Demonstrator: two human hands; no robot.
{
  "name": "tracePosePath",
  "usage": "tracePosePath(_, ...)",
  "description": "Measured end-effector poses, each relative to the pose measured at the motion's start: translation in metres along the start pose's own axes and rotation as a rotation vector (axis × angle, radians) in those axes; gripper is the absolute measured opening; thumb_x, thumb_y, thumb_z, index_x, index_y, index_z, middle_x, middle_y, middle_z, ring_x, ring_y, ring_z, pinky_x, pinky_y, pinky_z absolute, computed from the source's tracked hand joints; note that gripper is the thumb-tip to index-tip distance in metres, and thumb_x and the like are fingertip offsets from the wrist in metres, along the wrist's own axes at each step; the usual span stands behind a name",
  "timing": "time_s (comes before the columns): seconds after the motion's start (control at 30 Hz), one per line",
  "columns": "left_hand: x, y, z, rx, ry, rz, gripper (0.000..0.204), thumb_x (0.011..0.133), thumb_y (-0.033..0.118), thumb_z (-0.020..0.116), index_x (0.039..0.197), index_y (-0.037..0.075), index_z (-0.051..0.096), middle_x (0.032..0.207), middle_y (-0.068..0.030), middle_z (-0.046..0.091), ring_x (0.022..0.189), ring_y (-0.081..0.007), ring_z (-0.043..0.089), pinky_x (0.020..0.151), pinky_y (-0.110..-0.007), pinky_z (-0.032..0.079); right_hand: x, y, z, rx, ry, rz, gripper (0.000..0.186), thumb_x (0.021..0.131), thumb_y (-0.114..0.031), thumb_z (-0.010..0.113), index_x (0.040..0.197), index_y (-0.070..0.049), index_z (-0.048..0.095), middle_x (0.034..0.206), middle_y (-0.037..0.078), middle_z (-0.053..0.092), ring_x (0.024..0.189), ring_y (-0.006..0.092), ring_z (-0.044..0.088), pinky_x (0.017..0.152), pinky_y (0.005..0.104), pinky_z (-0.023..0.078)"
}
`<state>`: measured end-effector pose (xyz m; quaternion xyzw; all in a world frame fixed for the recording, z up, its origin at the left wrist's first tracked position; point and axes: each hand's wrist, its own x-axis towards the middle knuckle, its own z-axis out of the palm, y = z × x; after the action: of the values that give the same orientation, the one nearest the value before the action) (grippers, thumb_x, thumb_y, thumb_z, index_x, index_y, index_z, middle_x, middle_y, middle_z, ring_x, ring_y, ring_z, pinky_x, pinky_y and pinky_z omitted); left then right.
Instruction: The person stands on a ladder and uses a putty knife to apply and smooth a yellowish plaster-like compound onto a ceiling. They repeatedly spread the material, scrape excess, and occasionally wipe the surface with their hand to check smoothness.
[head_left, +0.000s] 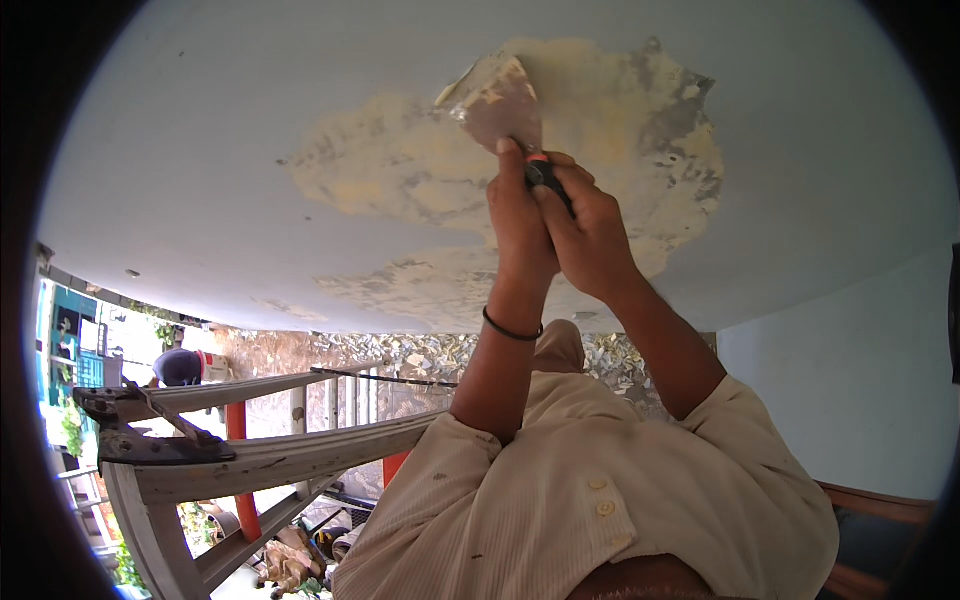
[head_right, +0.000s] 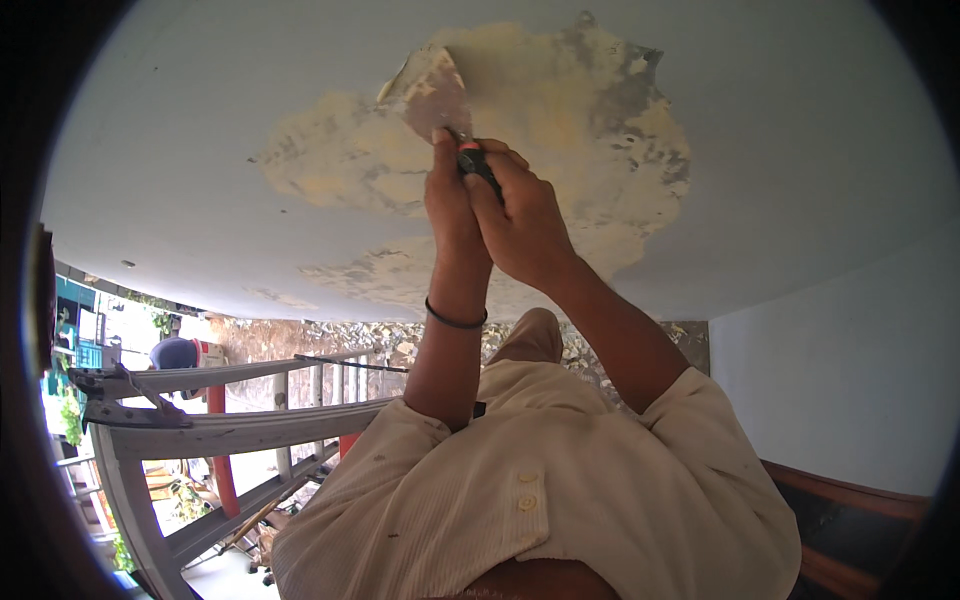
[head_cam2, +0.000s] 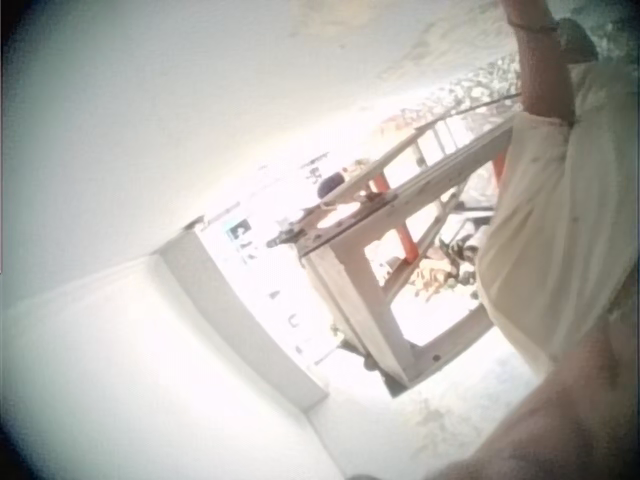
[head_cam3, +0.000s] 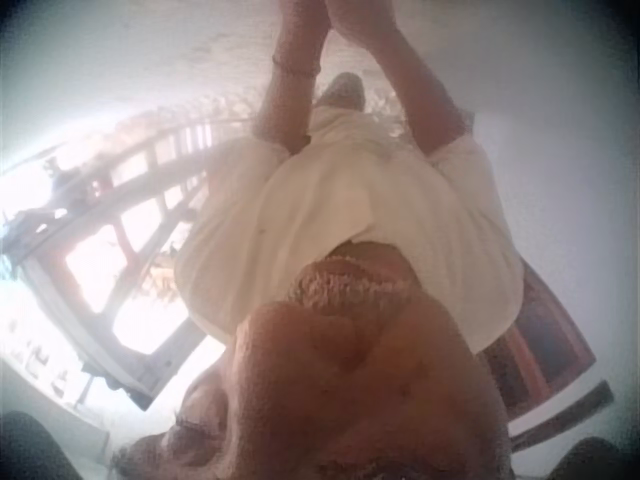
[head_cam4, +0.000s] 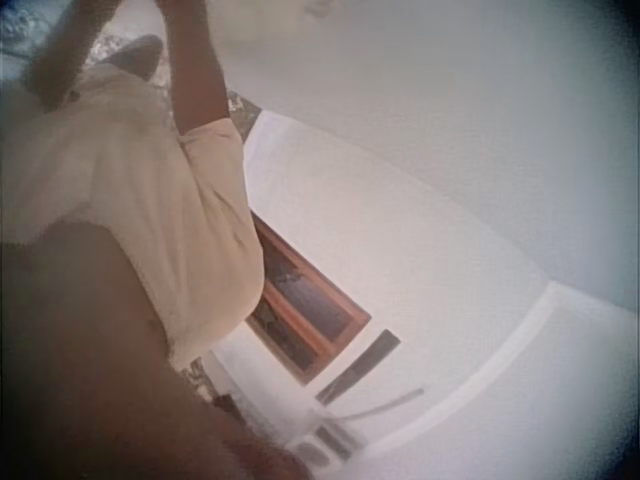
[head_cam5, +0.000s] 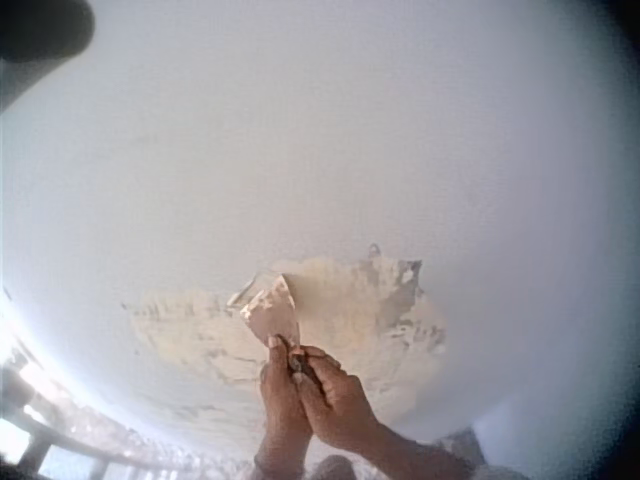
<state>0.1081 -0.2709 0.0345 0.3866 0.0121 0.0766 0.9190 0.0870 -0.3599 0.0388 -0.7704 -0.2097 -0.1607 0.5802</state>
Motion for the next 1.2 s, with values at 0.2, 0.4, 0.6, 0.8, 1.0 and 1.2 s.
tracePosePath(0.2,0.037,0.023,-0.023,0.007,-0.072,0.091,0.065,0.117,0.051,0.035,0.101,-0.003,0.069,0.087,-0.0189,0.074,0.074,-0.0253,0.070,0.071,-0.035,0.059,0.033,-0.014,0.023,0.017,-0.017,-0.074,0.029,0.105,-0.017,0.059,0.123,0.005,0.066,0.121,0.025,0.071,0.102,0.0441,0.074,0.088,0.0454,0.059)
tracePosePath(0.4,0.034,0.064,-0.029,-0.147,-0.047,0.151,0.065,0.116,0.051,0.036,0.101,-0.003,0.069,0.086,-0.0198,0.073,0.076,-0.0277,0.069,0.071,-0.038,0.058,0.051,-0.045,0.044,-0.111,-0.168,-0.070,0.028,0.105,-0.015,0.060,0.126,0.003,0.066,0.116,0.020,0.073,0.098,0.0376,0.074,0.086,0.0417,0.057)
tracePosePath(0.6,0.010,0.006,-0.022,-0.041,0.041,0.022,0.069,0.115,0.055,0.040,0.092,-0.003,0.070,0.078,-0.0158,0.072,0.066,-0.0243,0.069,0.062,-0.036,0.059,0.005,-0.009,0.019,-0.078,-0.052,-0.039,0.027,0.107,-0.010,0.058,0.130,0.003,0.065,0.130,0.018,0.071,0.111,0.0311,0.074,0.096,0.0385,0.056)
tracePosePath(0.8,0.005,0.020,-0.001,0.179,0.069,0.080,0.065,0.116,0.048,0.044,0.090,-0.004,0.070,0.076,-0.0120,0.071,0.065,-0.0184,0.067,0.059,-0.032,0.056,0.003,0.007,0.017,0.106,0.031,0.050,0.025,0.110,-0.008,0.056,0.131,0.002,0.066,0.114,0.008,0.072,0.088,0.0091,0.067,0.072,0.0270,0.055)
tracePosePath(1.0,0.002,0.023,-0.004,0.125,-0.019,0.004,0.063,0.116,0.047,0.044,0.090,-0.004,0.070,0.073,-0.0087,0.068,0.063,-0.0149,0.064,0.057,-0.030,0.053,-0.005,0.009,0.029,0.146,0.111,0.024,0.024,0.111,-0.011,0.056,0.130,0.001,0.065,0.089,-0.001,0.066,0.068,0.0023,0.055,0.055,0.0234,0.044)
tracePosePath(1.2,0.005,0.039,-0.003,0.122,-0.026,0.028,0.062,0.116,0.046,0.044,0.089,-0.003,0.071,0.074,-0.0076,0.068,0.064,-0.0136,0.063,0.058,-0.029,0.053,0.006,-0.003,0.026,0.147,0.058,0.056,0.023,0.111,-0.010,0.056,0.128,0.002,0.066,0.090,0.001,0.068,0.073,0.0027,0.058,0.058,0.0232,0.047)
